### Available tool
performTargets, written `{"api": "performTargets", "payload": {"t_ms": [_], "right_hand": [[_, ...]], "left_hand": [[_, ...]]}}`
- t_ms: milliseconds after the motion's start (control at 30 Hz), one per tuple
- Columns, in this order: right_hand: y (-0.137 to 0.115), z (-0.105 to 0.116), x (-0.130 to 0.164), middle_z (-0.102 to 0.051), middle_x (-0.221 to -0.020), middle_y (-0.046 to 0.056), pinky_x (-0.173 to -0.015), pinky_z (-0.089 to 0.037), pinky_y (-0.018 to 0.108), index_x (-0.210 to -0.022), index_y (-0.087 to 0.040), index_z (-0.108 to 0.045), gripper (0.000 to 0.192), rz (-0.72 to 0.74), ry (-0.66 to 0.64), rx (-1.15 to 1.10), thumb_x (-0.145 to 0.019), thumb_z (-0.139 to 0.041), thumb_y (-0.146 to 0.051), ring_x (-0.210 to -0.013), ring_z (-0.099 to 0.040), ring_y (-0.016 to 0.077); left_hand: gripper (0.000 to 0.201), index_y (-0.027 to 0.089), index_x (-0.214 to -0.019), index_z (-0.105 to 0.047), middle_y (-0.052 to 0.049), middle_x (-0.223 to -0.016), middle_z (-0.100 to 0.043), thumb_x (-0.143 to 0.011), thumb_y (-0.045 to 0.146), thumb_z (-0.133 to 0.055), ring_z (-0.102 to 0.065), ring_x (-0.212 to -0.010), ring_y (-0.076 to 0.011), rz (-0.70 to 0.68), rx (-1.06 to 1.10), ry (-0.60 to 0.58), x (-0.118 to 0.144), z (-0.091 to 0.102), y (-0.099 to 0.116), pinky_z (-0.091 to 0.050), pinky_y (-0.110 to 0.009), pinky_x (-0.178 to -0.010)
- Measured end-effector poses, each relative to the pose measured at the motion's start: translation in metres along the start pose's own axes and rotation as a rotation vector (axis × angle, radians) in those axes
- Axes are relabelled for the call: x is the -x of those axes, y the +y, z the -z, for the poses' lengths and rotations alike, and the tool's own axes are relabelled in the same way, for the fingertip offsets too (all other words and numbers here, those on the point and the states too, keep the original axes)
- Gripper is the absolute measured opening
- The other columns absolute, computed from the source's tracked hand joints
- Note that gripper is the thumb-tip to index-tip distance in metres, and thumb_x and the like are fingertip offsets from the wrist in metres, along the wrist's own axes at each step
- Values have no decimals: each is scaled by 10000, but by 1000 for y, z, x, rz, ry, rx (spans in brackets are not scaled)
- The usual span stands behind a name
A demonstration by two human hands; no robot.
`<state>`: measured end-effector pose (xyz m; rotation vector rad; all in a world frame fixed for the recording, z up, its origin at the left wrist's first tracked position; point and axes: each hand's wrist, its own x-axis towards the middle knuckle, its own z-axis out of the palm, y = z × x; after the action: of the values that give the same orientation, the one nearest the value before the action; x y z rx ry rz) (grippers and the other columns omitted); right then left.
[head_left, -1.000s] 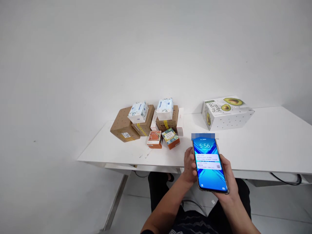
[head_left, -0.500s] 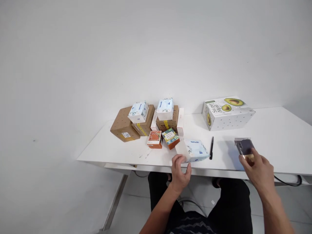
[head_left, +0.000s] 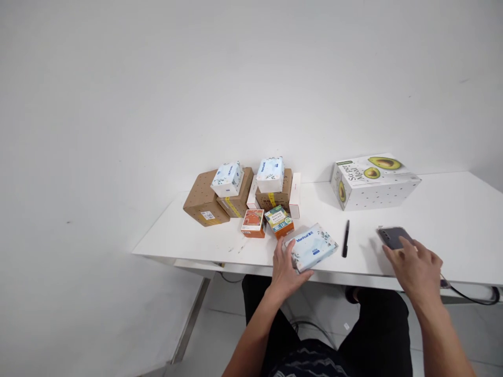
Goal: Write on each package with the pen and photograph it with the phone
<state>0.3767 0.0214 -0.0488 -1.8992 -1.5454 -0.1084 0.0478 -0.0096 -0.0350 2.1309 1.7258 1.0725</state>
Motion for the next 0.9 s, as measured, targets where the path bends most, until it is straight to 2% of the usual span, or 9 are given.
{"api": "performTargets", "payload": {"t_ms": [67,167,333,433,500,633,700,833,900], "right_hand": [[-14,1,4,-600,-1130,232,-982,-344,564,-1140,-102,-622,578,83,39,11,-885,-370,-556,-1196,-493,375],[-28,1,11,-606,-1146,216,-971,-375,530,-1082,-114,-652,565,141,61,10,-901,-354,-559,-1111,-542,345],[-31,-1,15,-628,-1130,181,-963,-400,518,-1050,-141,-674,496,145,72,-34,-910,-387,-521,-1029,-580,316],[-30,-2,13,-630,-1119,193,-937,-426,496,-1041,-121,-680,490,153,77,-49,-915,-399,-502,-1019,-583,314],[-29,-4,11,-632,-1113,197,-910,-445,482,-1037,-116,-682,477,156,83,-61,-915,-412,-490,-1006,-587,311],[-31,-9,9,-638,-1077,178,-893,-460,450,-1034,-135,-680,431,168,116,-88,-914,-435,-469,-1007,-589,299],[-36,-11,8,-640,-1030,159,-871,-468,417,-1048,-143,-674,422,161,81,-99,-915,-437,-465,-963,-603,280],[-65,-18,0,-609,-946,129,-737,-476,348,-1219,-131,-597,470,87,-192,-55,-926,-422,-454,-817,-621,242],[-85,-26,-9,-596,-947,136,-694,-457,346,-1336,-131,-505,520,35,-374,28,-923,-433,-439,-801,-619,256]], "left_hand": [[881,270,-1342,-388,-146,-1401,-333,-574,267,-822,-419,-1296,-345,-5,30,-96,-9,2,3,-473,-524,-981],[730,263,-1265,-471,-115,-1291,-404,-606,185,-775,-496,-1212,-286,37,130,-143,-15,16,9,-503,-449,-966],[645,282,-1271,-475,-107,-1321,-370,-687,260,-746,-465,-1235,-276,34,107,-56,-25,86,0,-470,-455,-1003],[641,287,-1291,-453,-103,-1328,-364,-716,341,-732,-409,-1281,-293,80,61,69,-43,128,-25,-516,-434,-932],[628,292,-1280,-467,-97,-1352,-344,-715,376,-728,-417,-1271,-295,137,59,107,-58,142,-50,-542,-418,-884],[566,282,-1276,-488,-100,-1455,-251,-758,421,-670,-371,-1320,-309,277,81,130,-76,134,-94,-550,-396,-860],[552,259,-1287,-485,-121,-1461,-247,-779,402,-645,-369,-1319,-308,281,11,255,-74,120,-101,-526,-409,-896],[373,182,-1186,-546,-138,-1229,-463,-825,266,-578,-454,-1224,-269,82,-167,692,-59,84,-74,-440,-463,-996],[272,173,-1090,-585,-117,-1109,-517,-819,195,-571,-529,-1107,-245,-95,-163,707,-53,64,-46,-460,-458,-958]]}}
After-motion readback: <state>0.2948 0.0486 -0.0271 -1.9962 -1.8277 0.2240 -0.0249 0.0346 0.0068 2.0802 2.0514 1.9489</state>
